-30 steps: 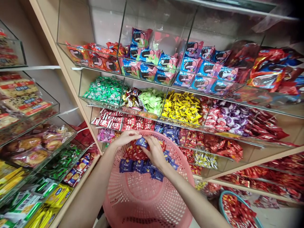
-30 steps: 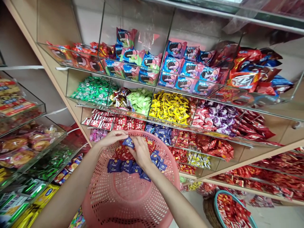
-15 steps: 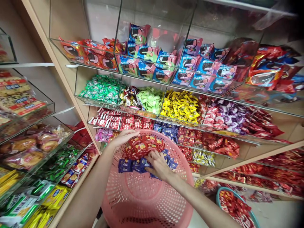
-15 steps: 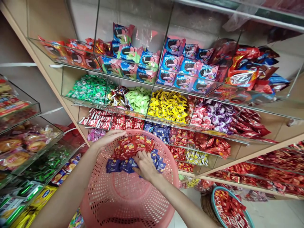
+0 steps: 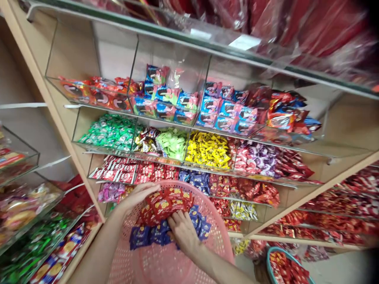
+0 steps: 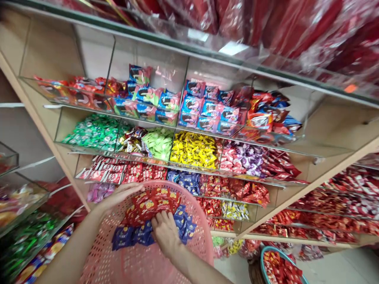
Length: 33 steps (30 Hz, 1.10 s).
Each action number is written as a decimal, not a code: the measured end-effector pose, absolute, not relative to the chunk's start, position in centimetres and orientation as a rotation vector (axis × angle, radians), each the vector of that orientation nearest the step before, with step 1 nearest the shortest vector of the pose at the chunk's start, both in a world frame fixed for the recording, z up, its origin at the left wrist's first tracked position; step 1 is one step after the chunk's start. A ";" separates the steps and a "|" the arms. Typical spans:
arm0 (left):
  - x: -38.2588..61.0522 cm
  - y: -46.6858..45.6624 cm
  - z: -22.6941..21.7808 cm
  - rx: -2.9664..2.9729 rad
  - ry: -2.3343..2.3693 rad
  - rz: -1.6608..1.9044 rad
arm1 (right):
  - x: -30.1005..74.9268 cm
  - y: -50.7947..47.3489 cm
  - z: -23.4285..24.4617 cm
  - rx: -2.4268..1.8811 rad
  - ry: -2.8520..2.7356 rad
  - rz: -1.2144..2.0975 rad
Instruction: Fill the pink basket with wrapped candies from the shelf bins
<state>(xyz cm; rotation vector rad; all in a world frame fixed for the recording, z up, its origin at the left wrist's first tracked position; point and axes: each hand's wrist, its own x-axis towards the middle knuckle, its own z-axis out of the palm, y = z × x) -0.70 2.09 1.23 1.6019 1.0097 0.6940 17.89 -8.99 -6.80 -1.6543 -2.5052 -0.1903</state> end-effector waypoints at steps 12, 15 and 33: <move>-1.0 2.7 0.9 1.559 1.116 0.653 | 23.1 -7.6 -1.1 -1.752 -2.015 -0.132; -1.0 2.5 1.1 1.563 1.117 0.661 | 28.1 -4.6 -0.7 -1.909 -1.857 -0.114; -0.7 2.8 1.2 1.598 1.093 0.618 | 33.6 3.7 -5.9 -2.252 -1.939 0.162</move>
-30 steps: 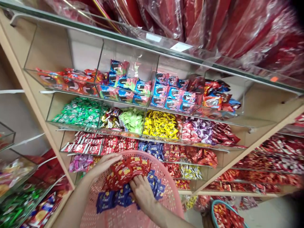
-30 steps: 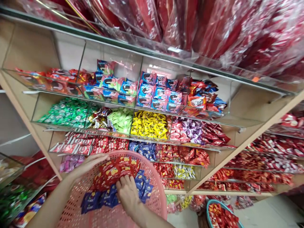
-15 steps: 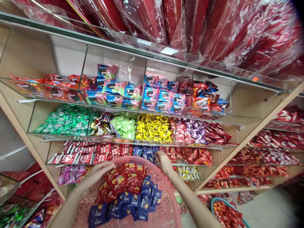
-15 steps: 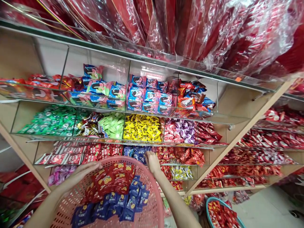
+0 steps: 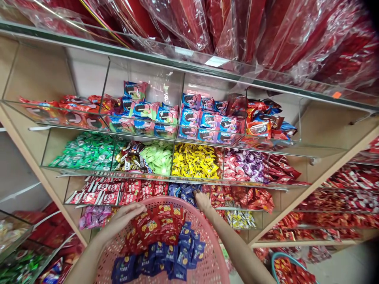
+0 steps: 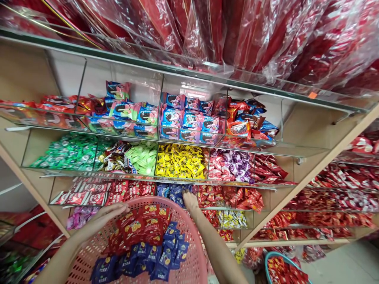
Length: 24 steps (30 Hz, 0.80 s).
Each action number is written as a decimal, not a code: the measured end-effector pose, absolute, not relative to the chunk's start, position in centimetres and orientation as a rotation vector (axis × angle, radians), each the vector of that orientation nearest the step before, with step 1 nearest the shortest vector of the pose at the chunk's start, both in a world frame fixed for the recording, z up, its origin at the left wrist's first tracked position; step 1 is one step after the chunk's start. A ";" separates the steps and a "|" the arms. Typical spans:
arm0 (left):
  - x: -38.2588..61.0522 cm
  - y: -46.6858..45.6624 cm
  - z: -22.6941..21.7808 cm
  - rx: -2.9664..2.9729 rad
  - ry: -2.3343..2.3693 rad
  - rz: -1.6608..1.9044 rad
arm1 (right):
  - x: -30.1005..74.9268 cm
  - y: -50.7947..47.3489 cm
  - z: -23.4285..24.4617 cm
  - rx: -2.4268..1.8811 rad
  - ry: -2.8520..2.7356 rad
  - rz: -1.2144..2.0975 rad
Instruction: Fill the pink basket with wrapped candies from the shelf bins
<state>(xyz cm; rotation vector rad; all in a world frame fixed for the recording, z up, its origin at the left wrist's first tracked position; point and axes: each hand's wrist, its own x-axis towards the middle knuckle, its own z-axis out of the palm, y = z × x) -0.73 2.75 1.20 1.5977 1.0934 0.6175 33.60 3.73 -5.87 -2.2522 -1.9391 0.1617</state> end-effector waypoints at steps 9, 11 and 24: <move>-0.7 2.5 1.4 1.667 1.098 0.634 | 33.5 -0.5 -2.8 -1.818 -1.703 0.350; -0.6 2.6 1.2 1.680 1.111 0.656 | 32.5 -1.8 -1.9 -1.614 -1.620 0.497; -0.4 2.2 0.9 1.687 1.064 0.727 | 19.2 -3.7 0.2 -1.439 -2.158 0.143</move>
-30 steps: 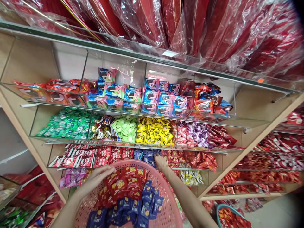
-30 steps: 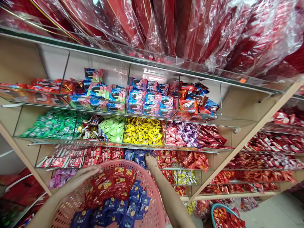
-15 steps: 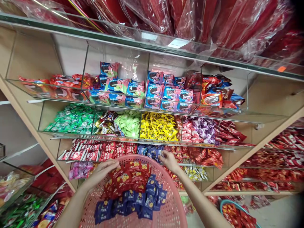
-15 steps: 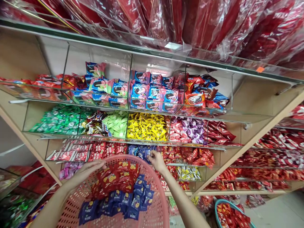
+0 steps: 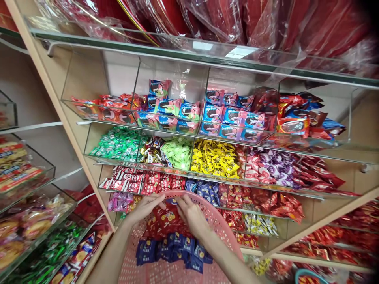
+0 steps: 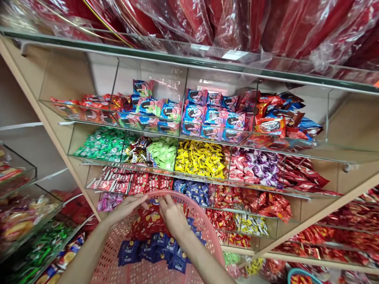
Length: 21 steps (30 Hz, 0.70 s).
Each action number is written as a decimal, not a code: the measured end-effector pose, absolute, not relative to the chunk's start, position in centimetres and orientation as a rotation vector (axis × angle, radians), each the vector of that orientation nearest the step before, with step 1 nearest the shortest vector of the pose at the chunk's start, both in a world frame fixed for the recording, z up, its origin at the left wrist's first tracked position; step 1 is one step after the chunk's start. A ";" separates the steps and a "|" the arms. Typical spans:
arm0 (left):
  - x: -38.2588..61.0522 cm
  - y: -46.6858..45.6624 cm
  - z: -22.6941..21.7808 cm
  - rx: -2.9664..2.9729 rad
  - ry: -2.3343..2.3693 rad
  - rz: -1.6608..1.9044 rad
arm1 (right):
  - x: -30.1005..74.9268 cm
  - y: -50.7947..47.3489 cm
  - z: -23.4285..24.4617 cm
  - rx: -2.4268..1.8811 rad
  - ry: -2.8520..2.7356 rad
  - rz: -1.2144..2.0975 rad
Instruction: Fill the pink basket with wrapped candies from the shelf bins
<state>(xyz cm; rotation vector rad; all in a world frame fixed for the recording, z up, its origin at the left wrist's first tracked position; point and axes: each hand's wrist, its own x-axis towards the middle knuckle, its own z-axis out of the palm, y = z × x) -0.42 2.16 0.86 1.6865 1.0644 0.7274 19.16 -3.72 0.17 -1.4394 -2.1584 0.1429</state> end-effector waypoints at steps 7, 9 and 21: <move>-0.7 2.5 0.3 1.633 1.032 0.722 | 17.3 -3.7 -1.1 -1.123 -1.898 0.502; -0.8 2.6 0.4 1.636 1.028 0.710 | 17.2 -3.6 -1.2 -1.064 -1.593 0.805; -1.0 2.7 0.2 1.669 1.017 0.687 | 17.2 -2.7 -1.4 -1.035 -0.851 1.439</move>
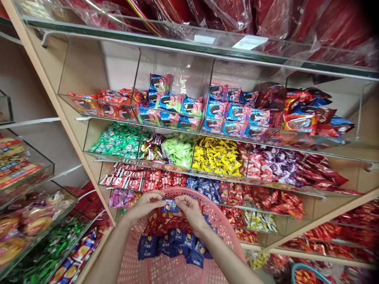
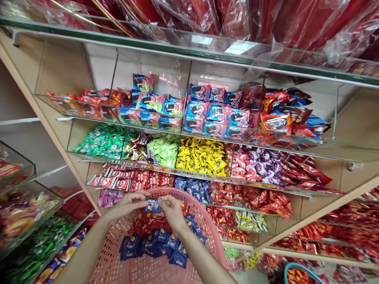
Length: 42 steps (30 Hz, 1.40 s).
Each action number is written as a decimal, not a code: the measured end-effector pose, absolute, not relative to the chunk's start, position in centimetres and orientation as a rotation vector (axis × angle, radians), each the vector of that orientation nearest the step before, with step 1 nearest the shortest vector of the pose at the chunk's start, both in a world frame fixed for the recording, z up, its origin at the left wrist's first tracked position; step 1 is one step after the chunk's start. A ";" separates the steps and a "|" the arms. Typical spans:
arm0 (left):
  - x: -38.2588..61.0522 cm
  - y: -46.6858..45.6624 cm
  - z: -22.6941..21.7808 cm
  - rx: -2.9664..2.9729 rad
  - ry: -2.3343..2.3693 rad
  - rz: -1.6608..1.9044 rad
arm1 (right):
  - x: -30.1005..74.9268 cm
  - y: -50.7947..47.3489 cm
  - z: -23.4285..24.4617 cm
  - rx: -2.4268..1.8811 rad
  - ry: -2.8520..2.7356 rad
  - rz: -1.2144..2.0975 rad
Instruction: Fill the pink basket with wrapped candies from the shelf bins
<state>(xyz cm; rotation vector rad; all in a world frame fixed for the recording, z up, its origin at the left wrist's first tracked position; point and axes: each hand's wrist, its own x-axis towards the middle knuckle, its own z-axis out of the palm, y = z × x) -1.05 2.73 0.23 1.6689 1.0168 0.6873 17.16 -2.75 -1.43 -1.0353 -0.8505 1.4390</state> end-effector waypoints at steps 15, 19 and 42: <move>-0.9 2.7 -0.1 1.588 1.000 0.807 | 17.1 -2.6 -1.3 -0.992 -0.667 1.439; -0.8 2.7 -0.1 1.589 1.013 0.840 | 16.4 -2.8 -1.0 -0.928 -0.642 1.664; -0.7 2.9 -0.8 1.552 0.940 0.808 | 15.6 -4.1 -2.1 -1.138 -1.178 1.572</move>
